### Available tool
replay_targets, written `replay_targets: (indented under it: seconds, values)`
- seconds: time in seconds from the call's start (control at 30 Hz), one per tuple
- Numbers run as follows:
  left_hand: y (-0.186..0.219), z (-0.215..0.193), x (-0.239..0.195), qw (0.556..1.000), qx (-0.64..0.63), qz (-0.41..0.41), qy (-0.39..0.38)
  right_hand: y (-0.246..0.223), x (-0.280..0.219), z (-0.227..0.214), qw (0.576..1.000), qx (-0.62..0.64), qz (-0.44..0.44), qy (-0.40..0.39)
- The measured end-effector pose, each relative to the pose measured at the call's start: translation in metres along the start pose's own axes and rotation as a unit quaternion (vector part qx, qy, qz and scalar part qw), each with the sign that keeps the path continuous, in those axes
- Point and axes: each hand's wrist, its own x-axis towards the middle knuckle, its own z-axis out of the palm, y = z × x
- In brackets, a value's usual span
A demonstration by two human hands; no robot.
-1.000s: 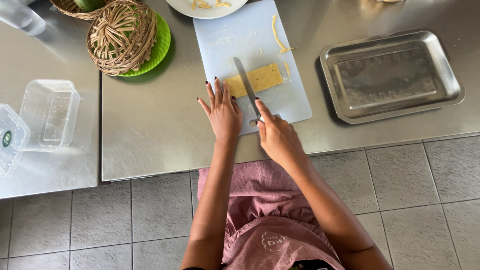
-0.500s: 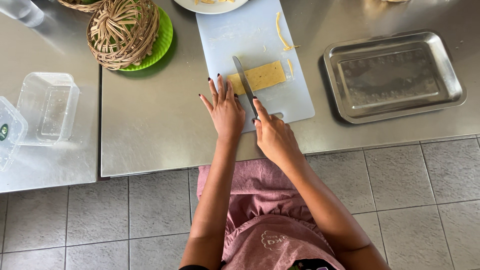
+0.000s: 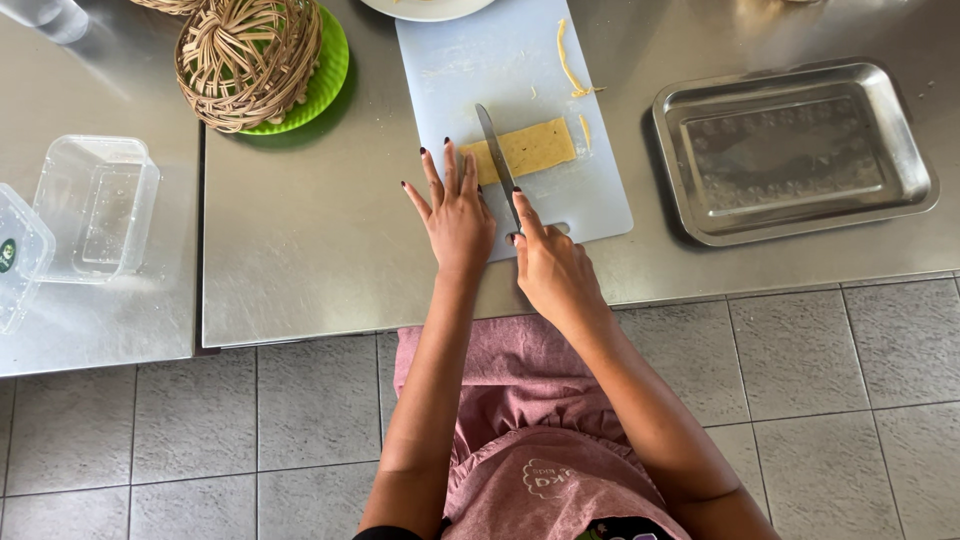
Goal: The person uses a knife to cut thin slices of cheese into smaller rectangular pieces on a white cutting board, then uses their hands to place the pieces onto a white plate.
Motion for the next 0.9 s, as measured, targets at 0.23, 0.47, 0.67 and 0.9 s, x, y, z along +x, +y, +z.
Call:
replay_targets:
  seconds: [0.23,0.47,0.67,0.9]
  values:
    - [0.002,-0.0019,-0.001,1.0,0.013,0.018,0.002,-0.0004,-0.0001,0.0019,1.0,-0.005,0.005,-0.004]
    - [0.0041,-0.0033,-0.0016,0.999,0.015,0.028,-0.012,0.0001,-0.0004,0.0052,1.0,-0.006,0.005,-0.002]
    - [0.0034,-0.0016,-0.0011,0.999,0.015,0.028,-0.006,0.0034,0.0001,0.004,1.0,-0.011,0.011,-0.013]
    - [0.0035,-0.0016,-0.0008,1.0,0.021,0.021,-0.01,0.0053,-0.0003,-0.0009,1.0,0.015,0.003,0.005]
